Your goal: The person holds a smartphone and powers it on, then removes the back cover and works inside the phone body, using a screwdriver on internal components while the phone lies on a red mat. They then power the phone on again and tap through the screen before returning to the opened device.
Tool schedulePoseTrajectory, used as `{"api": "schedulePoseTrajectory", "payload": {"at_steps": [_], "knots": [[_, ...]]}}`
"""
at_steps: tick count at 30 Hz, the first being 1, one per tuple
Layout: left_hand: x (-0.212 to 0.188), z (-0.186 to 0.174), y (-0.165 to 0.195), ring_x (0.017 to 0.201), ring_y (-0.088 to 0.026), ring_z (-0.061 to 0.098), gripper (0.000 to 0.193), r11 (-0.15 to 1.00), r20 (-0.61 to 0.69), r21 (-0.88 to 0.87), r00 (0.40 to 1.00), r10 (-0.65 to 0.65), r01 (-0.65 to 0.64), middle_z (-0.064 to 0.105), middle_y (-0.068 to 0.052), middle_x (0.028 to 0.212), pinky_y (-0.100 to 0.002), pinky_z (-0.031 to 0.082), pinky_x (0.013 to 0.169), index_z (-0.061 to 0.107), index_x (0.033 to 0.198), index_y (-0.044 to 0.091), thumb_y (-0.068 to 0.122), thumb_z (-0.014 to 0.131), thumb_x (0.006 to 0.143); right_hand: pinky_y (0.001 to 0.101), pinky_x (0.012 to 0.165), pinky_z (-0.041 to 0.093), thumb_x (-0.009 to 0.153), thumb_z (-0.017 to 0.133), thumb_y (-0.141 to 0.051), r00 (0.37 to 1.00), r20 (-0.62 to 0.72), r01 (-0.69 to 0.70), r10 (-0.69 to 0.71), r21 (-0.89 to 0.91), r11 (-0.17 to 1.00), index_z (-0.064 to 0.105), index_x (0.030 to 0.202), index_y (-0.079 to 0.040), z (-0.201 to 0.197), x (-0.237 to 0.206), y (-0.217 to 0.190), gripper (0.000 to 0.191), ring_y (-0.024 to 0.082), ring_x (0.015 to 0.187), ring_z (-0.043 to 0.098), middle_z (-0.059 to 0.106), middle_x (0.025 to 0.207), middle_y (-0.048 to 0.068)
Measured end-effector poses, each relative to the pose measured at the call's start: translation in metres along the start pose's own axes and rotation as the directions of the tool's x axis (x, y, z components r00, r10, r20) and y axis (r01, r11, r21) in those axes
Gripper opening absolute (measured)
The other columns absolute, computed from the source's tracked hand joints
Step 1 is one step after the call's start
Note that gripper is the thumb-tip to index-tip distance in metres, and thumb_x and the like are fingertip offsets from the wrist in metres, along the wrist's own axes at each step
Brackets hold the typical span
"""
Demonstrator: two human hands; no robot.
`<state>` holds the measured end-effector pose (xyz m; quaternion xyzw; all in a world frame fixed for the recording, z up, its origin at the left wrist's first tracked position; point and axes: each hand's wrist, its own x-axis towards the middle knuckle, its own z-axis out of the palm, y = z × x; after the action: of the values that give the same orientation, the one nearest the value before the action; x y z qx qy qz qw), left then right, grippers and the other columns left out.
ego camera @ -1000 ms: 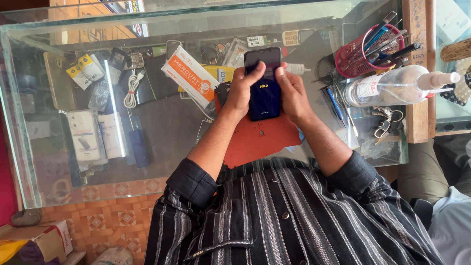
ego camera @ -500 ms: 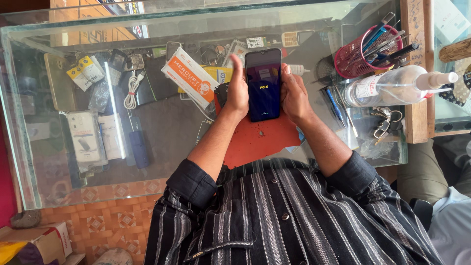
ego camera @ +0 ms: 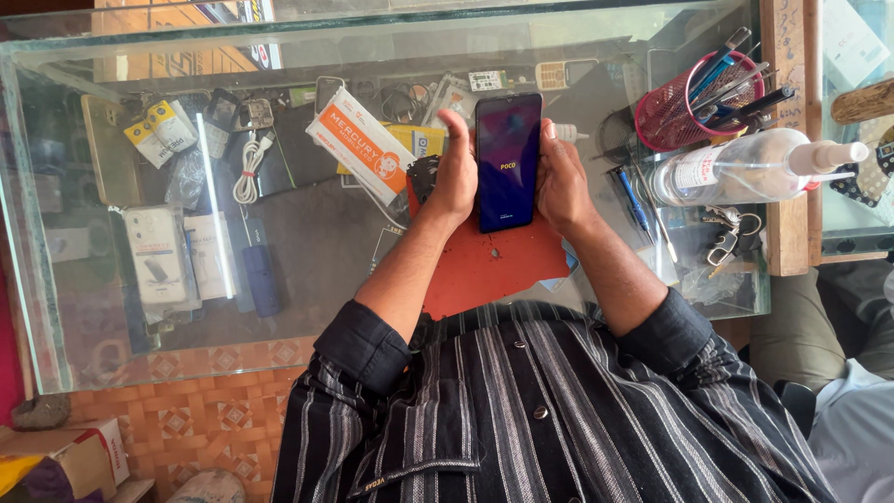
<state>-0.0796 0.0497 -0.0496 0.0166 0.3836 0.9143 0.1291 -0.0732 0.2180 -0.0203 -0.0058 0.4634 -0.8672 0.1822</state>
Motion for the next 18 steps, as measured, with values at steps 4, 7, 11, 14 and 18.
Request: {"api": "schedulePoseTrajectory", "payload": {"at_steps": [4, 7, 11, 14, 18], "knots": [[-0.003, 0.010, 0.012, 0.124, -0.018, 0.064, 0.090, 0.997, 0.074, -0.072, 0.997, -0.025, 0.030, 0.069, -0.010, 0.135, -0.033, 0.048, 0.111, 0.061, 0.139, -0.002, 0.070, 0.023, 0.103, 0.0261, 0.097, 0.055, 0.115, 0.035, -0.034, 1.000, 0.020, 0.007, -0.007, -0.011, 1.000, 0.055, 0.138, 0.000, 0.006, -0.001, -0.004, 0.045, 0.013, 0.112, 0.068, 0.068, 0.127, 0.008], [-0.005, 0.018, 0.021, 0.125, -0.018, 0.064, 0.069, 0.997, 0.070, 0.081, 0.998, -0.008, 0.003, 0.068, -0.010, 0.135, -0.034, 0.049, 0.112, 0.061, 0.141, -0.004, 0.055, 0.040, 0.112, 0.0286, 0.096, 0.056, 0.115, 0.037, -0.035, 0.999, 0.038, 0.001, 0.000, -0.026, 1.000, 0.057, 0.136, 0.002, 0.003, -0.001, -0.002, 0.047, 0.015, 0.110, 0.069, 0.069, 0.124, 0.011], [-0.006, 0.029, 0.029, 0.119, -0.023, 0.066, 0.060, 0.973, 0.026, 0.229, 1.000, -0.010, 0.004, 0.070, -0.016, 0.129, -0.039, 0.052, 0.107, 0.061, 0.139, -0.007, 0.044, 0.058, 0.107, 0.0315, 0.094, 0.058, 0.113, 0.044, -0.036, 0.999, 0.021, -0.027, 0.028, -0.073, 0.997, 0.062, 0.126, 0.006, -0.008, -0.002, 0.005, 0.047, 0.018, 0.106, 0.072, 0.072, 0.118, 0.013], [-0.008, 0.033, 0.031, 0.117, -0.025, 0.069, 0.064, 0.982, 0.021, 0.190, 1.000, -0.018, 0.014, 0.072, -0.017, 0.125, -0.041, 0.056, 0.105, 0.061, 0.138, -0.005, 0.050, 0.052, 0.106, 0.0326, 0.084, 0.055, 0.120, 0.055, -0.030, 0.999, 0.036, -0.013, 0.022, -0.241, 0.970, 0.062, 0.123, 0.011, -0.015, -0.003, 0.011, 0.042, 0.016, 0.096, 0.066, 0.067, 0.111, 0.014], [-0.006, 0.031, 0.027, 0.119, -0.028, 0.069, 0.080, 0.987, 0.119, -0.155, 0.993, -0.022, 0.040, 0.072, -0.018, 0.126, -0.043, 0.056, 0.107, 0.060, 0.138, -0.004, 0.065, 0.034, 0.106, 0.0282, 0.083, 0.054, 0.114, 0.053, -0.034, 0.999, 0.051, 0.010, 0.005, -0.299, 0.954, 0.064, 0.123, 0.007, -0.019, -0.005, 0.014, 0.044, 0.013, 0.095, 0.066, 0.069, 0.109, 0.011]]}}
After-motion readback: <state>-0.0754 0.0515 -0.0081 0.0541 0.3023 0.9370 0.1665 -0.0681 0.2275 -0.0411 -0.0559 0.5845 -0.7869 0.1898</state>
